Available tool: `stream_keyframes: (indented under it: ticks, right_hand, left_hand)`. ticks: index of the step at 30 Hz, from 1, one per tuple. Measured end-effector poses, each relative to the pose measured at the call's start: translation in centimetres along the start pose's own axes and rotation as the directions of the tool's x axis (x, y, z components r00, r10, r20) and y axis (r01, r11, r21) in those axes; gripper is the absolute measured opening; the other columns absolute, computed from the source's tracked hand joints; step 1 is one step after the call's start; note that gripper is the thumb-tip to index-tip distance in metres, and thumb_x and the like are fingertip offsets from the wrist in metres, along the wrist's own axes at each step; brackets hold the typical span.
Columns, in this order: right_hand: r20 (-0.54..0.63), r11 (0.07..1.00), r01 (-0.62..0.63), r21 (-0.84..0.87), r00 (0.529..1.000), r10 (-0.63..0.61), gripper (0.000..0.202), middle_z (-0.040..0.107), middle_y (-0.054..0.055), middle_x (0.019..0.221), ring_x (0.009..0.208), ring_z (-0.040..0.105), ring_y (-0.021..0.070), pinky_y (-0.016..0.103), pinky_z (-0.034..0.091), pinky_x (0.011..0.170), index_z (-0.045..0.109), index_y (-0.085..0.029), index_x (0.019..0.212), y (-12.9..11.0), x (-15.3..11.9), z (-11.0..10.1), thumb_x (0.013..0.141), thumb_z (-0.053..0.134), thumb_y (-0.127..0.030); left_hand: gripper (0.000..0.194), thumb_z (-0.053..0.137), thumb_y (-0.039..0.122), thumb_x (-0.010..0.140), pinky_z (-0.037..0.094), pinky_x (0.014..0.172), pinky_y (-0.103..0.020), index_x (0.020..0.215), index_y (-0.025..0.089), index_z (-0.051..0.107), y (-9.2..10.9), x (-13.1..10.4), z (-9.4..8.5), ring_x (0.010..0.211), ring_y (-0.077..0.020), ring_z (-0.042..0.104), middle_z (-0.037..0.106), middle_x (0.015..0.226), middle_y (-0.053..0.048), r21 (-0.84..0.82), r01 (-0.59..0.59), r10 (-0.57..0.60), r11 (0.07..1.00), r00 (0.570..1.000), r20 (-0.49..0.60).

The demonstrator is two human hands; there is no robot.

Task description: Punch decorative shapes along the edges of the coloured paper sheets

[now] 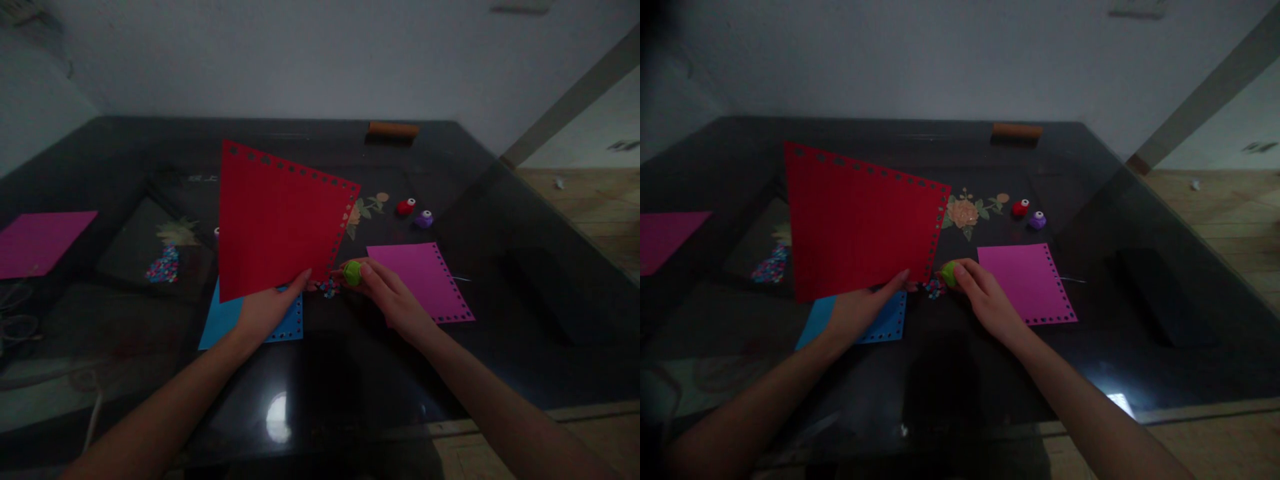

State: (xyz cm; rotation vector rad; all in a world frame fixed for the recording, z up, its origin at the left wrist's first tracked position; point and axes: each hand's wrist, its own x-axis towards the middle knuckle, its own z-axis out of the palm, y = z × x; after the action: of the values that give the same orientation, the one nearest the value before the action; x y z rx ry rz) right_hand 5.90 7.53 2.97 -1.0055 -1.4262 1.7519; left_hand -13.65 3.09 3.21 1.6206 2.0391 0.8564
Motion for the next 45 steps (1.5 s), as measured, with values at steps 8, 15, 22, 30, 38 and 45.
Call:
stream_keyframes:
  ticks: [8, 15, 22, 30, 38, 45]
  right_hand:
    - [0.021, 0.989, 0.015, -0.147, 1.000, -0.012, 0.034, 0.063, 0.005, 0.099, 0.100, 0.058, 0.0201, 0.041, 0.042, 0.097, 0.058, -0.022, 0.098, 0.05, -0.09, -0.45, 0.088, 0.044, -0.052]
    - [0.007, 0.980, 0.045, -0.192, 0.999, -0.044, 0.034, 0.064, 0.006, 0.100, 0.100, 0.058, 0.0198, 0.039, 0.043, 0.095, 0.058, -0.021, 0.100, -0.44, -0.16, -0.38, 0.089, 0.045, -0.050]
    - [-0.038, 0.972, 0.039, -0.231, 0.998, -0.049, 0.029, 0.065, 0.005, 0.096, 0.086, 0.062, 0.0172, 0.034, 0.049, 0.079, 0.059, -0.021, 0.105, -0.77, -0.07, -0.50, 0.085, 0.054, -0.041]
    - [-0.031, 0.990, 0.032, -0.135, 0.999, -0.036, 0.034, 0.063, 0.001, 0.091, 0.077, 0.060, 0.0144, 0.030, 0.050, 0.070, 0.062, -0.024, 0.103, -0.58, 0.03, -0.81, 0.071, 0.070, -0.032]
    - [-0.033, 0.999, -0.007, -0.045, 0.999, 0.006, 0.042, 0.063, 0.000, 0.087, 0.078, 0.061, 0.0157, 0.033, 0.050, 0.072, 0.060, -0.023, 0.100, -0.04, 0.16, -0.75, 0.061, 0.075, -0.021]
    - [-0.052, 1.000, 0.018, -0.009, 0.998, -0.019, 0.041, 0.063, 0.000, 0.089, 0.076, 0.062, 0.0141, 0.031, 0.050, 0.069, 0.057, -0.022, 0.100, -0.29, 0.05, -0.77, 0.063, 0.074, -0.021]
  left_hand:
    - [0.036, 0.047, 0.049, 0.079, 0.035, 0.104, -0.043, 0.076, 0.022, 0.071, 0.12, 0.01, -0.22, 0.103, -0.0287, 0.061, 0.073, 0.097, -0.006, -0.069, -0.004, 0.006, 0.998, 0.999, 0.032]
    - [0.035, 0.048, 0.049, 0.079, 0.036, 0.103, -0.044, 0.078, 0.023, 0.071, 0.15, 0.02, -0.19, 0.106, -0.0297, 0.060, 0.073, 0.094, -0.006, -0.048, -0.005, 0.005, 0.999, 1.000, 0.012]
    - [0.034, 0.048, 0.045, 0.080, 0.040, 0.100, -0.042, 0.067, 0.023, 0.069, 0.18, -0.06, -0.19, 0.093, -0.0273, 0.065, 0.074, 0.081, -0.005, -0.125, -0.005, 0.011, 0.992, 0.999, 0.047]
    - [0.033, 0.048, 0.043, 0.082, 0.045, 0.092, -0.038, 0.062, 0.023, 0.066, -0.11, 0.29, -0.33, 0.082, -0.0238, 0.066, 0.073, 0.076, -0.003, -0.127, -0.085, 0.086, 0.988, 0.996, -0.002]
    - [0.034, 0.048, 0.040, 0.084, 0.047, 0.087, -0.038, 0.062, 0.021, 0.067, -0.49, 0.55, -0.12, 0.079, -0.0227, 0.066, 0.072, 0.072, -0.004, -0.168, -0.099, 0.102, 0.981, 0.995, 0.005]
    - [0.035, 0.048, 0.038, 0.084, 0.047, 0.088, -0.038, 0.059, 0.022, 0.065, -0.14, 0.69, -0.83, 0.078, -0.0227, 0.066, 0.072, 0.072, -0.003, -0.163, -0.127, 0.126, 0.978, 0.992, -0.015]
